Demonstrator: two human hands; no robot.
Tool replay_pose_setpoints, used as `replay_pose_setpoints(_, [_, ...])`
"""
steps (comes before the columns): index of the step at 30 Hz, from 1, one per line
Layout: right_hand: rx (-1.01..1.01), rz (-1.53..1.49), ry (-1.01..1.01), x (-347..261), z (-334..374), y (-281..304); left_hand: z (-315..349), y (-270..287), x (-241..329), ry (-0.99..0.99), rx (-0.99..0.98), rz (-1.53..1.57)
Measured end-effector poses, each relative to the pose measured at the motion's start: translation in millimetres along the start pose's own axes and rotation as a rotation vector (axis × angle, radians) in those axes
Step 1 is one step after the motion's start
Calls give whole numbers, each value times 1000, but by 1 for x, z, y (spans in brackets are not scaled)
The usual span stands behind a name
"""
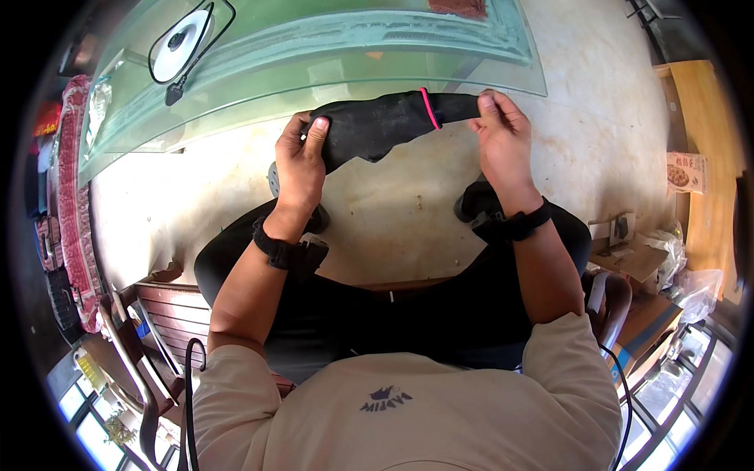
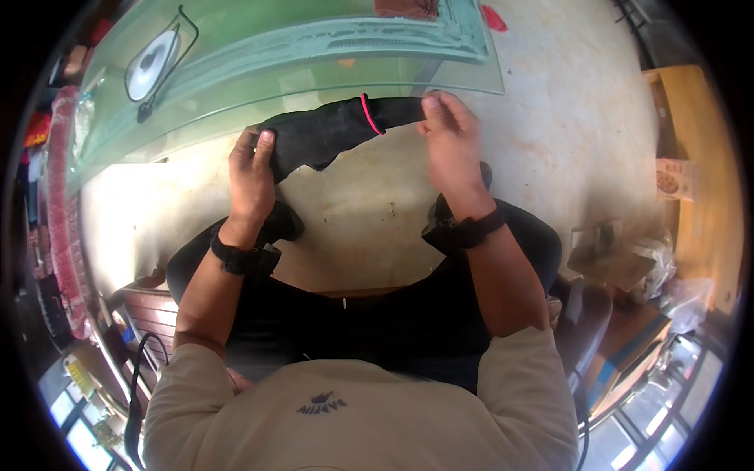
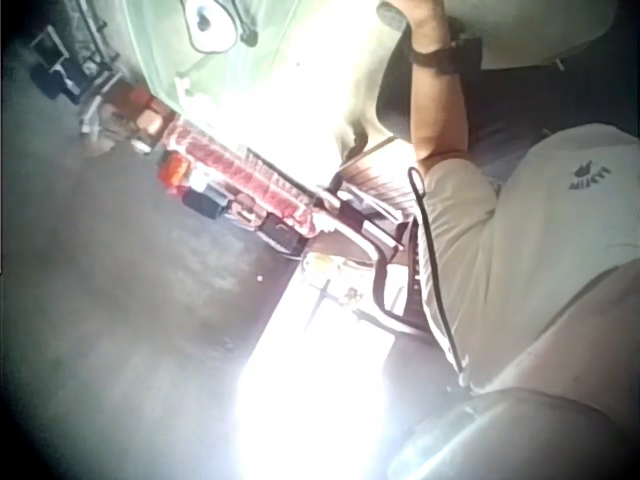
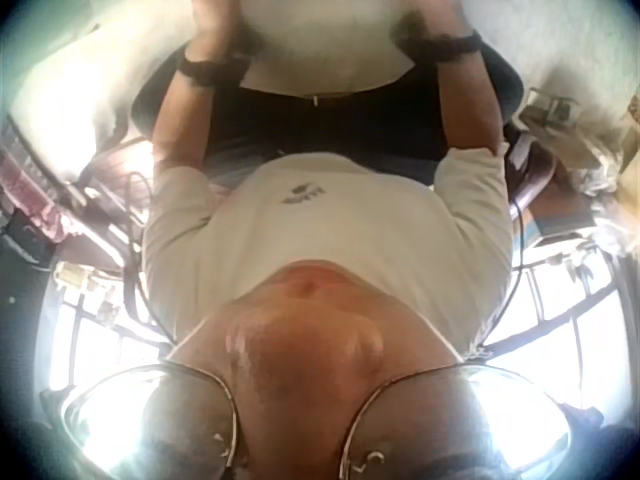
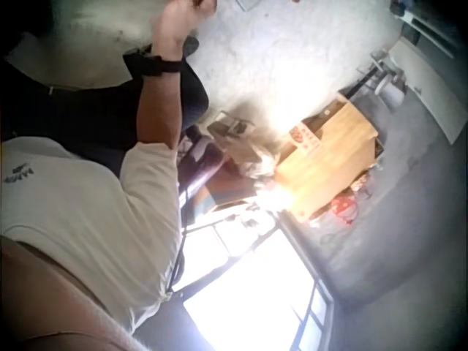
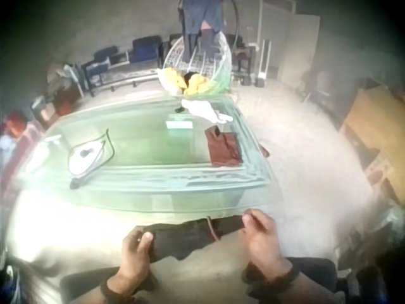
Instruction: The person puts on a pair of black gloves and then assembles a dumbbell by screwing on yellow collars and stacking black weight plates onto the bar. The person sits on the floor during the assembly process.
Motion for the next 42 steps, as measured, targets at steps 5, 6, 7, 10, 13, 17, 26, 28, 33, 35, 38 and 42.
replay_pose_setpoints(5, [334, 92, 85, 3, -11, 29, 3, 4, 4, 55, 2, -71])
replay_pose_setpoints(6, [332, 105, 115, 3, -15, 35, 3, 5, 5, 61, 7, -84])
replay_pose_setpoints(7, [329, 117, 146, 1, -21, 43, 2, 5, 9, -19, 7, -119])
replay_pose_setpoints(10, [436, -2, 81, -9, -26, 56, 2, 8, 14, -123, 19, -187])
replay_pose_setpoints(13, [512, -108, 81, -22, -41, 80, -4, 16, 17, 22, 34, -88])
replay_pose_setpoints(17, [512, -118, 230, -38, -43, 84, -10, 12, 28, 65, -80, 47])
replay_pose_setpoints(26, [346, -89, 187, -25, -24, 49, -41, 8, 63, 17, 15, 278])
replay_pose_setpoints(28, [281, 27, 259, -25, -16, 37, -53, -1, 72, -90, 14, 409])
replay_pose_setpoints(33, [65, 280, 425, -13, 16, 2, -68, -11, 71, -187, -62, 398])
replay_pose_setpoints(35, [-16, 272, 404, -11, 26, -6, -64, -4, 75, -373, -13, 81])
replay_pose_setpoints(38, [-51, 179, 338, -8, 25, -9, -51, 8, 84, -754, 264, -220])
replay_pose_setpoints(42, [-67, -35, 48, 4, 24, -11, -5, -17, 94, -916, -88, -283])
Point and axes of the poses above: each hand's wrist, its own z-axis away from the middle knuckle, its own y-axis out of the back of the hand, x = y × z, the point moved 6 cm from there along -z, towards the middle knuckle, and after that the axes turned 14 degrees about x, right-handed, at the moved point
